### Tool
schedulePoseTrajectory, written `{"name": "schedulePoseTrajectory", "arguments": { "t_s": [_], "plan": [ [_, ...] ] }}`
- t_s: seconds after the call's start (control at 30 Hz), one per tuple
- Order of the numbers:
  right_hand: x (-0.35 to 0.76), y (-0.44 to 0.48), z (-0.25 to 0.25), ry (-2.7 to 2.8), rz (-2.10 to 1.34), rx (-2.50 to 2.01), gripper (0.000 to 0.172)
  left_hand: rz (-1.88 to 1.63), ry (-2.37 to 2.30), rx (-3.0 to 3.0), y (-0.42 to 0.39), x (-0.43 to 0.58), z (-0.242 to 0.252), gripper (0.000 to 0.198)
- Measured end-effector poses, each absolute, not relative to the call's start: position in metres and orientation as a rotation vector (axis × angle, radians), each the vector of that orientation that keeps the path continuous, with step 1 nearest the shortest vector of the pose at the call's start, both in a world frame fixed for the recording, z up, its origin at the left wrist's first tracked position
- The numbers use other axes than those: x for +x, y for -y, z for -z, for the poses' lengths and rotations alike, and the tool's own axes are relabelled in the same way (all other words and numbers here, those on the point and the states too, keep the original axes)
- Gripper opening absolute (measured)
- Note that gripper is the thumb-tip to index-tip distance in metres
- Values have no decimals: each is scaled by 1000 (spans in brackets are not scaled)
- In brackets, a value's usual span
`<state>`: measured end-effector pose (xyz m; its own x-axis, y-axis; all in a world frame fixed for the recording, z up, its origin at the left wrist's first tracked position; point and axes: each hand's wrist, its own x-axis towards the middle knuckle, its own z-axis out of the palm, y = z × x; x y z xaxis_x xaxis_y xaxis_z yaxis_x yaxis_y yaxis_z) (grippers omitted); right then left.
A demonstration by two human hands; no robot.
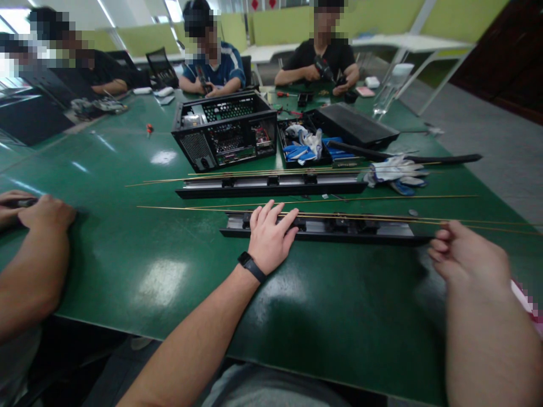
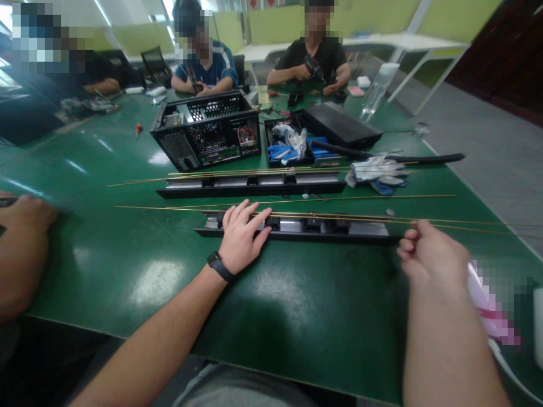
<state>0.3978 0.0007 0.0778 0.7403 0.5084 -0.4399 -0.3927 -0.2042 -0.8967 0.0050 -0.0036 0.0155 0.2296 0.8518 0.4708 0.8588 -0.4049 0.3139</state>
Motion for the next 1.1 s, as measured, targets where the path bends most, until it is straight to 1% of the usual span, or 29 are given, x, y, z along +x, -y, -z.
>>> {"name": "schedulePoseTrajectory", "arguments": {
  "t_s": [0.13, 0.37, 0.7, 1.1],
  "plan": [
    [388, 0, -84, 103, -814, -1594, 37, 928, 1702, -2456, 3, 5, -15, 49],
    [386, -1, -85, 103, -820, -1606, 35, 942, 1688, -2457, 3, 5, -14, 49],
    [384, 0, -90, 109, -819, -1614, 40, 938, 1712, -2460, 3, 6, -15, 48],
    [394, -3, -78, 140, -814, -1616, 35, 926, 1746, -2444, 6, 8, -17, 49]
  ]
}}
